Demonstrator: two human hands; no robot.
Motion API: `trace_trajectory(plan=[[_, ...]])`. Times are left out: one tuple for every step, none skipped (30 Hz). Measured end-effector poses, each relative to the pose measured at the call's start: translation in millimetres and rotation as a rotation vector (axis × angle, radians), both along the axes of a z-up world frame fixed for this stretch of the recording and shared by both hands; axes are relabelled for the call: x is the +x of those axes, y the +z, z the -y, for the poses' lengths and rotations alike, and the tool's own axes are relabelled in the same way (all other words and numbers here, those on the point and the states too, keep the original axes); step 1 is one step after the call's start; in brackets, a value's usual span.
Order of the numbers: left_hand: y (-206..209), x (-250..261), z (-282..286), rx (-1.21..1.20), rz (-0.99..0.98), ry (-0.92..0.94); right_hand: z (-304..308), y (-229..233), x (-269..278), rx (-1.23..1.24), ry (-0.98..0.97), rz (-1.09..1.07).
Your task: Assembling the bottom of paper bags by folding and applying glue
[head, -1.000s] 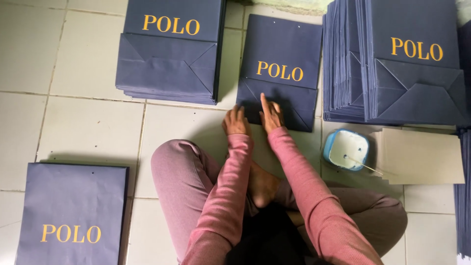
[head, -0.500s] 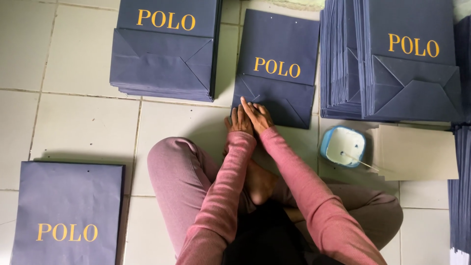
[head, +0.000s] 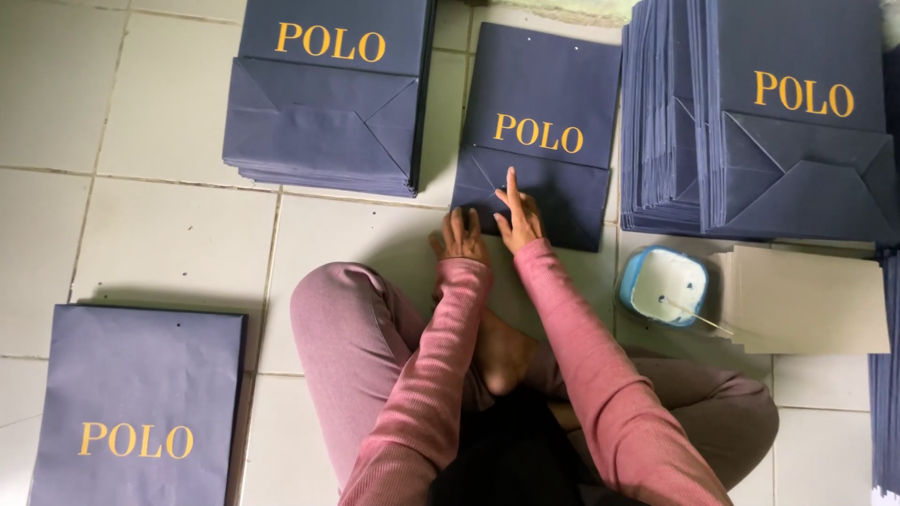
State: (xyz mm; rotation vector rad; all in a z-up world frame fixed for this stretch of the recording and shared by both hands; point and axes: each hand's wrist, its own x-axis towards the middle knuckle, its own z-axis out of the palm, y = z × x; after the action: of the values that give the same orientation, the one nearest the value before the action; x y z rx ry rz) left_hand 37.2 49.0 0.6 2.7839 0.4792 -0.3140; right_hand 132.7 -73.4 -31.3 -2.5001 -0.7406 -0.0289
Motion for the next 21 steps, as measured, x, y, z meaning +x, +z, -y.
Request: trace_trajectory(plan=[[6.0,-3.7,1.2,-0.003,0.001,-0.005,2.7,-6.3,0.7,-0.003,-0.005,0.001],[12.6,-5.5,-0.9,-0.025,0.005,0.03,1.2,-12.3,4.5,-0.037,-0.022,-0.011],[19.3,-7.8,-3.1,-0.047,0.01,0.066,-0.4,-18.2,7.8,-0.072,-0.04,-0.023],[12.4,-6.7,-3.3,-0.045,0.009,0.072,-3.3,-29.9,8.8,-0.07,-0.033,-0.025],[5.3,-5.7,-3.6,-0.06,0.016,0.073,-6.3,-41.7,9.7,-0.074,-0.02,0.024],[-1.4,-2.5,-1.0,-0.077,0.025,0.064,-5.1,-52.4,11.7,-0.082,-0.018,0.076],[-0.9,-2.9,-1.1,-0.079,0.026,0.06,-16.9,-28.4,0.7,-0.084,-0.022,0.077],[0.3,-0.8,0.1,-0.066,-0.008,0.057,-27.2,-3.4,-8.2,0.067,-0.192,-0.364],[1.5,0.9,1.5,-0.053,-0.042,0.054,-37.4,21.5,-17.4,0.226,-0.361,-0.803],[15.0,-0.2,0.2,-0.055,-0.04,0.046,-31.9,-3.5,-16.2,0.228,-0.369,-0.799],[28.3,-1.8,-1.4,-0.051,-0.069,0.031,-26.6,-28.6,-15.5,0.121,-0.053,-0.279],[41.5,-4.2,-3.8,-0.048,-0.1,0.022,-22.4,-53.9,-15.0,0.008,0.258,0.243],[22.6,-5.9,-3.9,-0.049,-0.098,0.019,-11.5,-67.0,-12.3,0.006,0.256,0.245],[3.7,-7.5,-5.8,-0.084,-0.051,0.016,-3.0,-80.3,-9.5,0.015,0.25,0.146],[-14.9,-8.6,-7.9,-0.12,-0.005,0.012,5.4,-93.5,-6.2,0.024,0.244,0.046],[-0.2,-11.3,-7.2,-0.118,0.0,0.007,13.3,-62.0,-8.4,0.025,0.239,0.052],[14.3,-13.7,-6.4,-0.041,-0.094,-0.032,21.5,-30.8,-10.6,-0.095,0.11,-0.018],[27.9,-20.3,-4.3,0.036,-0.193,-0.067,30.7,-0.7,-17.0,-0.215,-0.016,-0.094],[32.5,-21.9,-5.4,0.036,-0.193,-0.069,40.4,5.9,-19.5,-0.214,-0.019,-0.094],[37.4,-21.9,-6.7,0.025,-0.219,-0.081,50.0,13.0,-20.1,-0.288,-0.089,-0.121],[42.5,-21.5,-7.7,0.014,-0.245,-0.094,59.8,20.4,-20.5,-0.362,-0.159,-0.147]])
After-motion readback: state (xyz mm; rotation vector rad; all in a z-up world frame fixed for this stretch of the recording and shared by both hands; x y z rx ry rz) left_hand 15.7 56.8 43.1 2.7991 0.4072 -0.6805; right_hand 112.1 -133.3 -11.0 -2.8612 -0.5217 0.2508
